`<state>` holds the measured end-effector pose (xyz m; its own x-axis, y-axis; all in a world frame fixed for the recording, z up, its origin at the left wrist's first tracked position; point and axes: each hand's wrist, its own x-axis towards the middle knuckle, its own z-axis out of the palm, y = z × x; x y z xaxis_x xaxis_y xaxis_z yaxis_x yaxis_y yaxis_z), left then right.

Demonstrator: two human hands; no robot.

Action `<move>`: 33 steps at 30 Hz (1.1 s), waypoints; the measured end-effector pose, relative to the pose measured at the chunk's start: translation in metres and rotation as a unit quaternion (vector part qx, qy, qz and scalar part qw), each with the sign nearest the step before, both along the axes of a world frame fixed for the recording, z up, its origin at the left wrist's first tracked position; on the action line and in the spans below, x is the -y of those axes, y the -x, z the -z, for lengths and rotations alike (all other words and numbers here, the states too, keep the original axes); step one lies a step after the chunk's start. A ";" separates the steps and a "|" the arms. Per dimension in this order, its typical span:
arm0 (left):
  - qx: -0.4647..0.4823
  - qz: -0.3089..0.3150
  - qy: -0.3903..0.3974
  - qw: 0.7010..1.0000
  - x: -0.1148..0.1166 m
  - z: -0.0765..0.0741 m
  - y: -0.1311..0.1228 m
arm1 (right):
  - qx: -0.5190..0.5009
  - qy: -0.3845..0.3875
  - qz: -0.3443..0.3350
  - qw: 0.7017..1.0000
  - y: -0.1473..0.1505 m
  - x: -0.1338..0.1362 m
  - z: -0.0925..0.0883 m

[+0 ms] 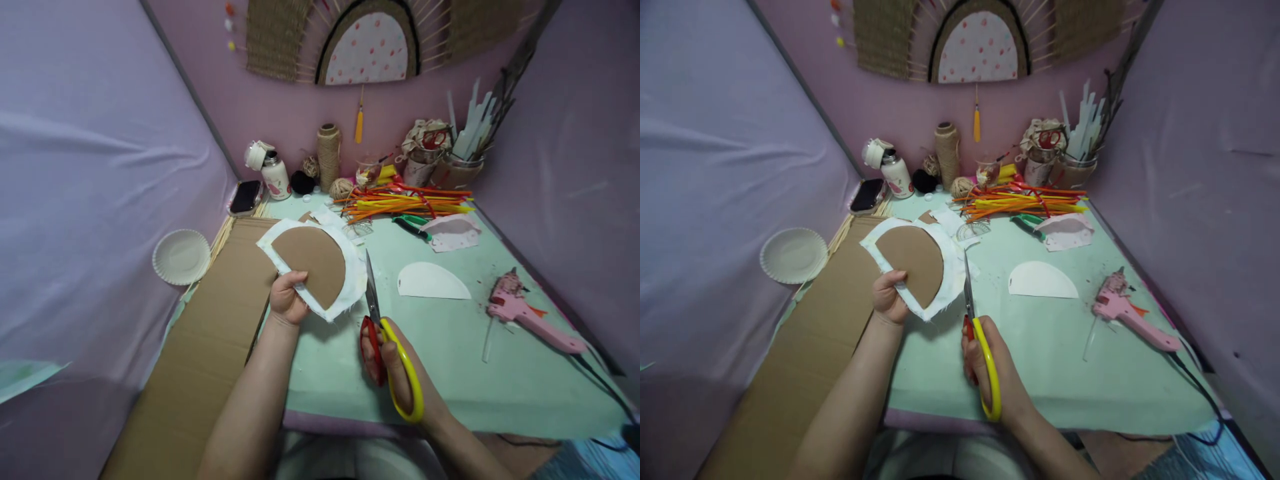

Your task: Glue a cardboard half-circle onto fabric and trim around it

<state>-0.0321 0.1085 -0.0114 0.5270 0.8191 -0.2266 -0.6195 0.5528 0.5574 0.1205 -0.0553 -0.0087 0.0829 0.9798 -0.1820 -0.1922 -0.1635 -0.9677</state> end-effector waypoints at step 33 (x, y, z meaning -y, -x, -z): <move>-0.027 0.022 0.005 0.999 0.005 -0.003 0.000 | 0.032 0.070 0.037 0.996 -0.012 0.009 0.000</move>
<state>-0.0326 0.1038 -0.0086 0.5494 0.7929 -0.2637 -0.5630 0.5844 0.5843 0.1330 -0.0641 -0.0087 0.1697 0.9361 -0.3081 -0.1468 -0.2852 -0.9472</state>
